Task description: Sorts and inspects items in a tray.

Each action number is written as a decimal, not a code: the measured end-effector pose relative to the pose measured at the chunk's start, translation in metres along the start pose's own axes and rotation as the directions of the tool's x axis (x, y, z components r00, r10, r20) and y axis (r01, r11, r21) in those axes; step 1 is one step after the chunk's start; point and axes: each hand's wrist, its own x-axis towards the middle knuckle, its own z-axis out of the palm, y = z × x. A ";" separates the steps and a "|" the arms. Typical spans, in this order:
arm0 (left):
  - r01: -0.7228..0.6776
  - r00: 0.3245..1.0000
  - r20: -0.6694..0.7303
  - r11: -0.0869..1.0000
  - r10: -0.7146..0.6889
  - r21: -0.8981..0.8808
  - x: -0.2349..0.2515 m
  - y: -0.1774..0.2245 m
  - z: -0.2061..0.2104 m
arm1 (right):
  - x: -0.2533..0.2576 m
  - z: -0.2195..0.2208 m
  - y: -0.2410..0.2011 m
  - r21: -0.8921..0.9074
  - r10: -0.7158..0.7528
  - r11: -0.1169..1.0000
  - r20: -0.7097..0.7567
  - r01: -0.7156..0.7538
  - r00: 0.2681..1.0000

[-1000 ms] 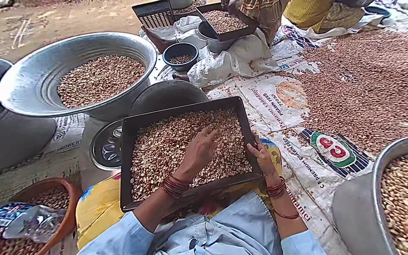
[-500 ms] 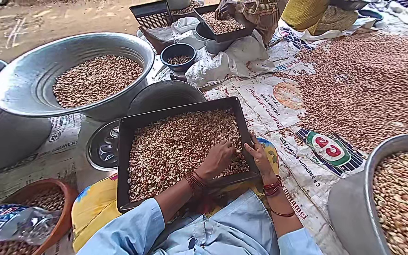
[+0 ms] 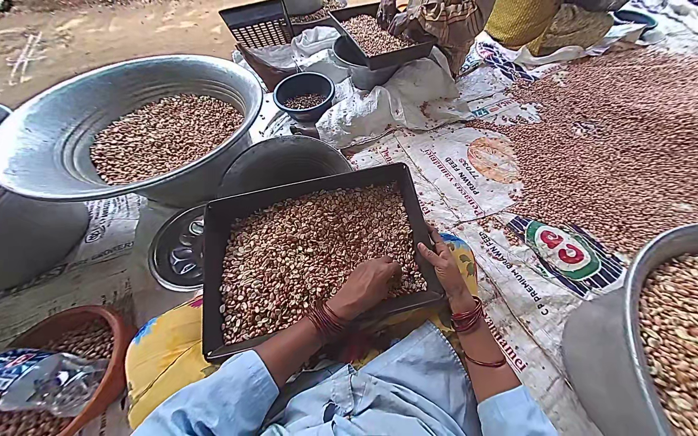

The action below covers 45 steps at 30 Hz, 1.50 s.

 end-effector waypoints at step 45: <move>0.101 0.992 -0.076 0.995 -0.101 -0.006 -0.032 -0.021 -0.022 | -0.025 0.028 -0.016 -0.982 -0.157 -0.068 0.186 0.178 0.970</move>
